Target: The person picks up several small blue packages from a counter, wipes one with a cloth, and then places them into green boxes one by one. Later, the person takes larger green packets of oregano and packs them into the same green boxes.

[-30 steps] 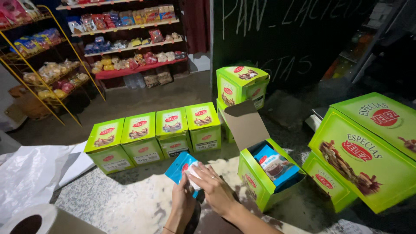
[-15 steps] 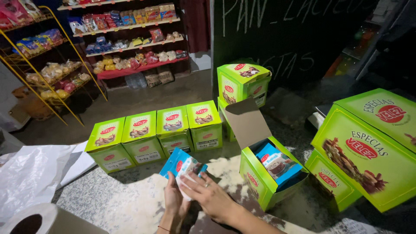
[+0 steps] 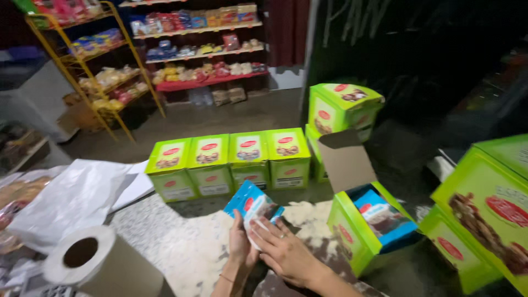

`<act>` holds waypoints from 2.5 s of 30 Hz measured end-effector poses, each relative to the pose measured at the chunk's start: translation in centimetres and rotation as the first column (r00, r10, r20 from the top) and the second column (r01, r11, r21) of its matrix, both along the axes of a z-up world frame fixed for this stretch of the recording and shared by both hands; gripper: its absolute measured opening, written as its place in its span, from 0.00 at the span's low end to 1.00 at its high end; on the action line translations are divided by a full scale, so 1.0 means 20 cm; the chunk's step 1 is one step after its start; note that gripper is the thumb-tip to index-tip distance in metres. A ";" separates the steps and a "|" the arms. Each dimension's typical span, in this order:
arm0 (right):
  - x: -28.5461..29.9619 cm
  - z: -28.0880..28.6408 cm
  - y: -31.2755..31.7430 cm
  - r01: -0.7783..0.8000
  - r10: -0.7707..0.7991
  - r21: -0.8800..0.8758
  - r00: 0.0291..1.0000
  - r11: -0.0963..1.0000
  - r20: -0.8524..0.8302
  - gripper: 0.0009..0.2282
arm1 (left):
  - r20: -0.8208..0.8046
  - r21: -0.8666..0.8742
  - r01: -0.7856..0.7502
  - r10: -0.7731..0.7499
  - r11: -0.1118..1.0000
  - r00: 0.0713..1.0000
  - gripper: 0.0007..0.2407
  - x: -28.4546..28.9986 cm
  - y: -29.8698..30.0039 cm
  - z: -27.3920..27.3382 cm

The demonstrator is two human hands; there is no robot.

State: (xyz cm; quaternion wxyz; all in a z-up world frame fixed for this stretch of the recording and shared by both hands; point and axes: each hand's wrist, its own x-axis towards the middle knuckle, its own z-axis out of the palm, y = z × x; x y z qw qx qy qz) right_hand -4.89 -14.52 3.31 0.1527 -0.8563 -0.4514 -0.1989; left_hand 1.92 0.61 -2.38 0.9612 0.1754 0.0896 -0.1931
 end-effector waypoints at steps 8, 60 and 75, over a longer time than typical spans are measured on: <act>0.06 -0.08 -0.02 0.279 -0.279 -0.019 0.959 0.960 -0.048 0.39 | 0.032 0.111 -0.108 0.105 0.988 0.994 0.32 -0.16 -0.07 0.36; 0.05 -0.09 -0.07 0.539 -0.406 0.661 0.838 0.521 -0.363 0.19 | 0.518 0.636 -0.398 0.016 0.661 0.855 0.39 -0.27 -0.15 0.33; 0.02 -0.13 0.02 0.098 -0.098 -0.019 0.995 0.995 0.010 0.39 | -0.170 0.409 0.072 -0.002 0.909 0.985 0.41 -0.28 -0.08 0.44</act>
